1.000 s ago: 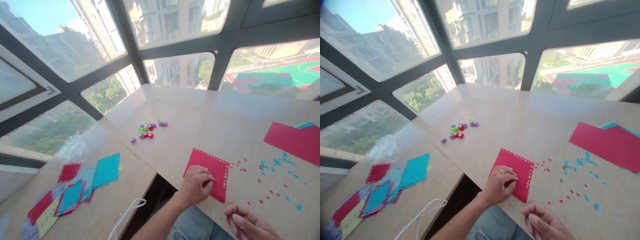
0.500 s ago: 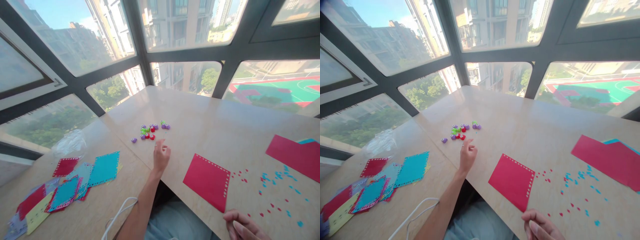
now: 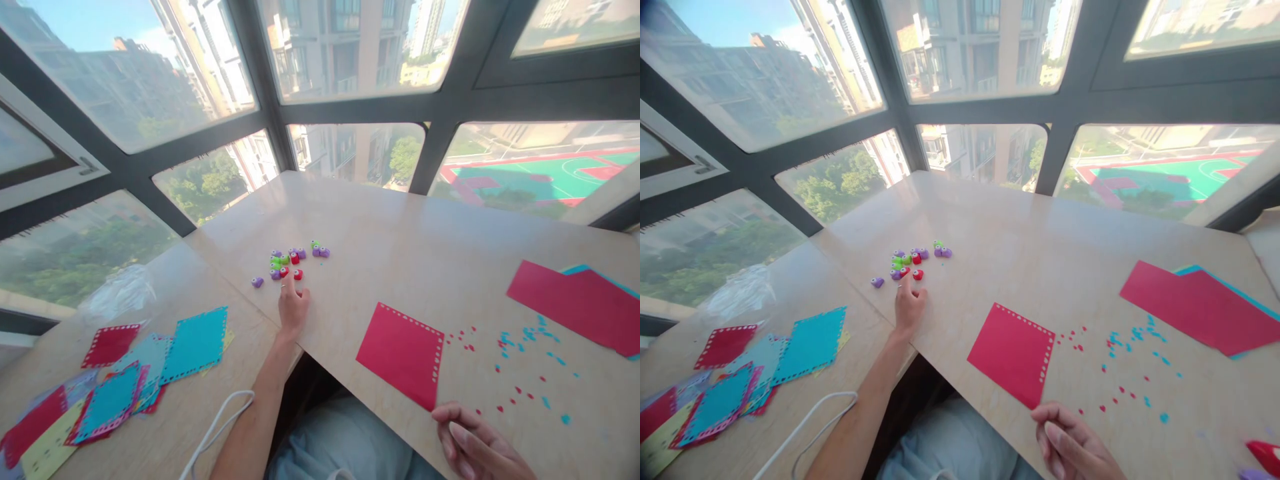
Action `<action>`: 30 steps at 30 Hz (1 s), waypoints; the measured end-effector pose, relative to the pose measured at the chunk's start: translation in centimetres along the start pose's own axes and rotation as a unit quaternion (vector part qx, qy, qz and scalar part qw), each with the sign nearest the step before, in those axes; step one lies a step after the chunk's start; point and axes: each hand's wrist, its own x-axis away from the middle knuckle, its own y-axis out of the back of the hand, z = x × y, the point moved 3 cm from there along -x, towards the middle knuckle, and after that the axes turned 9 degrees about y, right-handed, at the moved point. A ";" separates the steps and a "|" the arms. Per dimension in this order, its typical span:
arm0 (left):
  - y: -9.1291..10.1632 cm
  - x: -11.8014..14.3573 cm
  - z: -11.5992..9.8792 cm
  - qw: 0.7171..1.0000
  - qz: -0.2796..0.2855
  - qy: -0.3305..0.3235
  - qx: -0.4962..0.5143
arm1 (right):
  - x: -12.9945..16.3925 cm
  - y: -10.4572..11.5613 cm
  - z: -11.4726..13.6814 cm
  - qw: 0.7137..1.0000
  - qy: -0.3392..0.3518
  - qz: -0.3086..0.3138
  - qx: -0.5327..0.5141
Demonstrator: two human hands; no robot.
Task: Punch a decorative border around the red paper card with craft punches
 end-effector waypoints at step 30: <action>-0.4 -2.8 -0.1 0.996 -0.041 0.004 -0.080 | 0.2 -1.4 0.6 0.994 0.090 -0.027 -0.052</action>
